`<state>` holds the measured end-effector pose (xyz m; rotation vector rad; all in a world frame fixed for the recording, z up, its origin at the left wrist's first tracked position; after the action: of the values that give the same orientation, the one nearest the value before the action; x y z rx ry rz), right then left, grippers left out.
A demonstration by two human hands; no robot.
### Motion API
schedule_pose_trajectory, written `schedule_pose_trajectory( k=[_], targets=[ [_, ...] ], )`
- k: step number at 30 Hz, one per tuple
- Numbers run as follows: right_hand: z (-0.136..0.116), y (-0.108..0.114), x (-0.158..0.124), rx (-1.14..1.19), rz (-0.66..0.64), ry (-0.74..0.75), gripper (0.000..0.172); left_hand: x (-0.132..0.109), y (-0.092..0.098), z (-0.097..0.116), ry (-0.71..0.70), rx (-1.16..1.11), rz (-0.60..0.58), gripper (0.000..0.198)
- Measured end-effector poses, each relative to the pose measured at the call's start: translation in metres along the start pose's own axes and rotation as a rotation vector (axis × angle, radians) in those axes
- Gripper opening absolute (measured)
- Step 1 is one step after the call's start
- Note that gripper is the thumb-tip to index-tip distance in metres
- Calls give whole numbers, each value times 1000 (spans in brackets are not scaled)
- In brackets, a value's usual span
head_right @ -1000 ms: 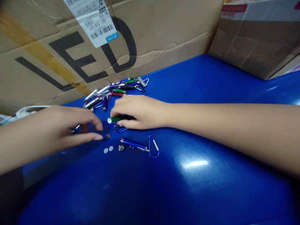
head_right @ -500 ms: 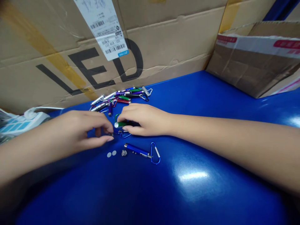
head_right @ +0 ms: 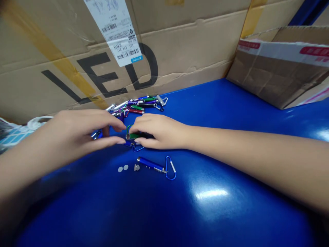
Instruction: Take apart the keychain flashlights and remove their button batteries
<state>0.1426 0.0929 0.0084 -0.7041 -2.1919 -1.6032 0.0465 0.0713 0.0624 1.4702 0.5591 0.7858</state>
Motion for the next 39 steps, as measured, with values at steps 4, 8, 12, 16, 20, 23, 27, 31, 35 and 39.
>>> schedule_pose_trajectory(
  k=[4,8,12,16,20,23,27,31,35,39],
  targets=[
    [6,5,0,4,65,-58,19,1,-9,-5,16,-75,-187,17],
    [7,9,0,8,106,-60,18,0,-20,5,28,-108,-267,15],
    [7,8,0,8,97,-65,17,-4,-35,24,43,-158,-330,21],
    [7,9,0,13,110,-65,18,-8,-55,38,88,-118,-443,25],
    [8,9,-1,4,121,-72,18,-7,-60,39,61,-89,-448,7],
    [10,11,-1,5,144,-84,18,-2,-49,31,1,-223,-382,5],
    [10,13,-1,-8,151,-93,19,9,-13,-1,78,-310,-49,11],
    [13,16,-1,-33,188,-116,20,9,1,-21,192,-275,169,16],
    [13,16,-2,-42,200,-118,20,6,0,-26,269,-344,248,16],
    [9,17,0,-56,181,-84,23,5,-1,-29,301,-398,246,20]
  ],
)
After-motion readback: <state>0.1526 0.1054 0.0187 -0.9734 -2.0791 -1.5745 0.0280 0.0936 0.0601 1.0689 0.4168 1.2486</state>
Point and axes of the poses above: each hand's wrist, its own x-axis towards the middle knuckle, its own y-axis out of the back of the hand, z = x × y, the point moved 8 cm from there along x, towards the middle knuckle, and after that the axes turned 1 degree about -y, right-handed, at the moved point
